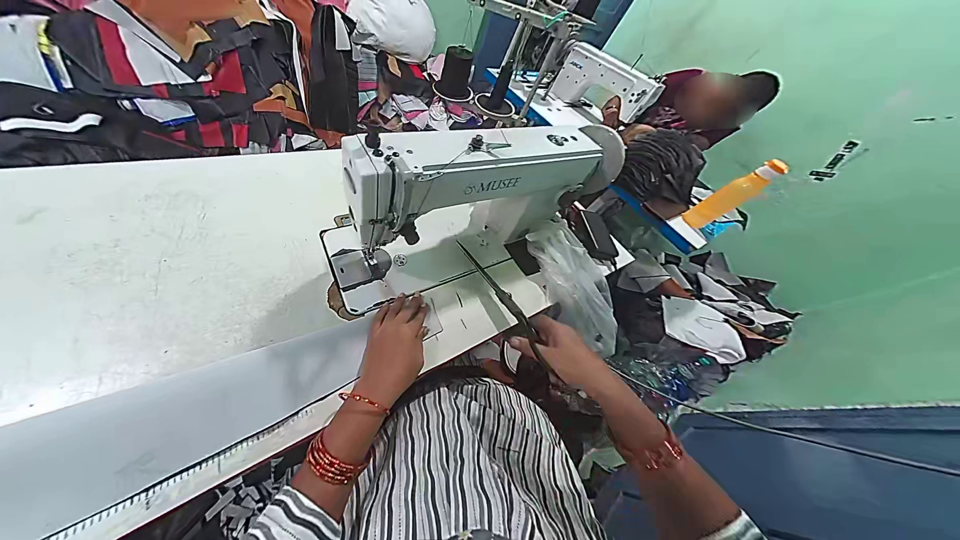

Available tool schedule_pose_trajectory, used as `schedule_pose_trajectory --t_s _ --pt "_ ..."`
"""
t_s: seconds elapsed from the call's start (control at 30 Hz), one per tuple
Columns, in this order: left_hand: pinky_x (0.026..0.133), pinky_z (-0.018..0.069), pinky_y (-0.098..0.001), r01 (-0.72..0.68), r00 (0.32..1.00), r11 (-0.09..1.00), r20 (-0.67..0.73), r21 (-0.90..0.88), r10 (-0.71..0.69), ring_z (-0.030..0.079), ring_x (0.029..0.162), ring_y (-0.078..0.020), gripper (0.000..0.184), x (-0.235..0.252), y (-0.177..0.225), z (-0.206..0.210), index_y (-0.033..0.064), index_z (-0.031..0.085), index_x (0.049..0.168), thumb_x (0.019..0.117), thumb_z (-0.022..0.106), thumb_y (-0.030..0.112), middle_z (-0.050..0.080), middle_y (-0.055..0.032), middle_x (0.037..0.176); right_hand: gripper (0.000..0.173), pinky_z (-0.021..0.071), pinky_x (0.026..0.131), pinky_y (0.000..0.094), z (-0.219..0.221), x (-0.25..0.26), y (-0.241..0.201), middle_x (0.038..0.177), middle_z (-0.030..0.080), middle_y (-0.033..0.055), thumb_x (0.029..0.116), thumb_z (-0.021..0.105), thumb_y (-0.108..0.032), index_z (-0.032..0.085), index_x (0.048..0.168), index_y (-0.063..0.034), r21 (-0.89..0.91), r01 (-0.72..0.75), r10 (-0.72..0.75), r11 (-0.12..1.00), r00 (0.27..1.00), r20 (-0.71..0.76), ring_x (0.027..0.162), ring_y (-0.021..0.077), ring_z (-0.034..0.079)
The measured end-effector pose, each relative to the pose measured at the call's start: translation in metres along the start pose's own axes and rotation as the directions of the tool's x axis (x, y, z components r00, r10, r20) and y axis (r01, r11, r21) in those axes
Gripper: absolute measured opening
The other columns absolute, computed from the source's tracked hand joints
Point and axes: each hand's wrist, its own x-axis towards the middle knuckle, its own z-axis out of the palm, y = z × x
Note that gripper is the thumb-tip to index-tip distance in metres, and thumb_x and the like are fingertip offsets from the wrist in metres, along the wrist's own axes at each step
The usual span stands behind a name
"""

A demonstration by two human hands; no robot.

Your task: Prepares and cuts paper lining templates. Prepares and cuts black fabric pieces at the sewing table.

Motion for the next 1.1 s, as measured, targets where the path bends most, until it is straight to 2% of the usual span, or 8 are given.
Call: schedule_pose_trajectory --t_s 0.27,0.53,0.67,0.77,0.87,0.97,1.03,1.1 --pt "0.12 0.03 -0.0593 -0.051 0.992 0.998 -0.117 0.027 0.054 0.047 0.144 -0.0369 0.036 -0.004 -0.006 0.007 0.0036 0.068 0.134 0.1013 0.053 0.01 0.057 -0.0131 0.15 0.057 0.0433 0.103 0.0621 -0.015 0.069 -0.031 0.137 0.06 0.026 0.0968 0.07 -0.024 0.052 0.147 -0.0026 -0.353 0.052 -0.108 0.934 0.984 -0.143 0.132 0.0465 0.051" --pt "0.117 0.0334 -0.0614 -0.068 0.984 0.996 -0.163 0.056 0.076 0.05 0.142 -0.0378 0.038 -0.005 -0.01 0.012 0.0042 0.069 0.133 0.0997 0.053 0.012 0.06 -0.0125 0.147 0.061 0.0469 0.097 0.0629 0.043 0.082 -0.023 0.129 0.067 0.019 0.0873 0.049 0.017 0.071 0.133 -0.0181 -0.297 0.658 -0.718 0.692 0.671 -0.186 0.122 0.0474 0.057" --pt "0.117 0.0322 -0.0628 -0.06 0.987 0.997 -0.147 0.039 0.065 0.049 0.142 -0.0388 0.038 -0.006 -0.009 0.01 0.004 0.068 0.133 0.1002 0.051 0.012 0.059 -0.0135 0.147 0.022 0.0462 0.092 0.0576 0.042 0.073 -0.023 0.099 0.071 0.0182 0.0807 0.057 0.013 0.072 0.072 -0.0015 -0.138 0.751 -0.737 0.646 0.566 -0.368 0.109 0.0436 0.061" --pt "0.118 0.0319 -0.0626 -0.059 0.986 0.997 -0.153 0.039 0.065 0.05 0.142 -0.0372 0.038 -0.005 -0.009 0.01 0.0049 0.069 0.133 0.1008 0.051 0.013 0.059 -0.0124 0.147 0.021 0.0442 0.095 0.0544 0.029 0.068 -0.019 0.095 0.069 0.0181 0.0822 0.053 0.011 0.065 0.068 0.0005 -0.019 0.792 -0.668 0.61 0.501 -0.55 0.107 0.039 0.061" --pt "0.119 0.0311 -0.0613 -0.049 0.987 0.998 -0.149 0.027 0.053 0.049 0.143 -0.0356 0.038 -0.005 -0.008 0.01 0.0059 0.069 0.134 0.1013 0.051 0.013 0.059 -0.0117 0.148 0.022 0.053 0.096 0.0282 0.01 0.064 -0.014 0.107 0.068 -0.0027 0.1009 0.043 -0.007 0.064 0.103 -0.0129 0.622 0.744 -0.468 0.242 0.651 -0.597 0.106 0.008 0.064" --pt "0.12 0.0302 -0.06 -0.033 0.99 0.999 -0.137 0.021 0.036 0.049 0.143 -0.0349 0.037 -0.006 -0.008 0.009 0.0061 0.068 0.134 0.1019 0.051 0.013 0.058 -0.0114 0.149 0.032 0.0586 0.075 0.0277 -0.009 0.058 -0.018 0.093 0.071 -0.0081 0.1052 0.042 -0.042 0.072 0.107 -0.0302 0.874 0.434 -0.41 -0.219 0.772 -0.486 0.081 0.0077 0.068" --pt "0.119 0.031 -0.0603 -0.044 0.989 0.998 -0.139 0.033 0.048 0.049 0.143 -0.0353 0.038 -0.005 -0.008 0.009 0.0063 0.069 0.134 0.1014 0.051 0.013 0.059 -0.0116 0.148 0.022 0.0545 0.071 0.0206 0.0 0.064 -0.018 0.089 0.066 -0.0115 0.1074 0.043 -0.026 0.065 0.107 -0.0256 0.727 0.676 -0.446 0.119 0.691 -0.569 0.076 0.0013 0.063" --pt "0.119 0.031 -0.0611 -0.047 0.99 0.998 -0.132 0.037 0.052 0.049 0.143 -0.0362 0.037 -0.004 -0.008 0.009 0.0058 0.069 0.134 0.1017 0.051 0.013 0.059 -0.0118 0.148 0.013 0.0561 0.077 0.0308 0.022 0.073 -0.023 0.095 0.069 0.007 0.0971 0.061 -0.007 0.07 0.102 -0.0002 0.279 0.813 -0.615 0.511 0.572 -0.543 0.083 0.014 0.066"
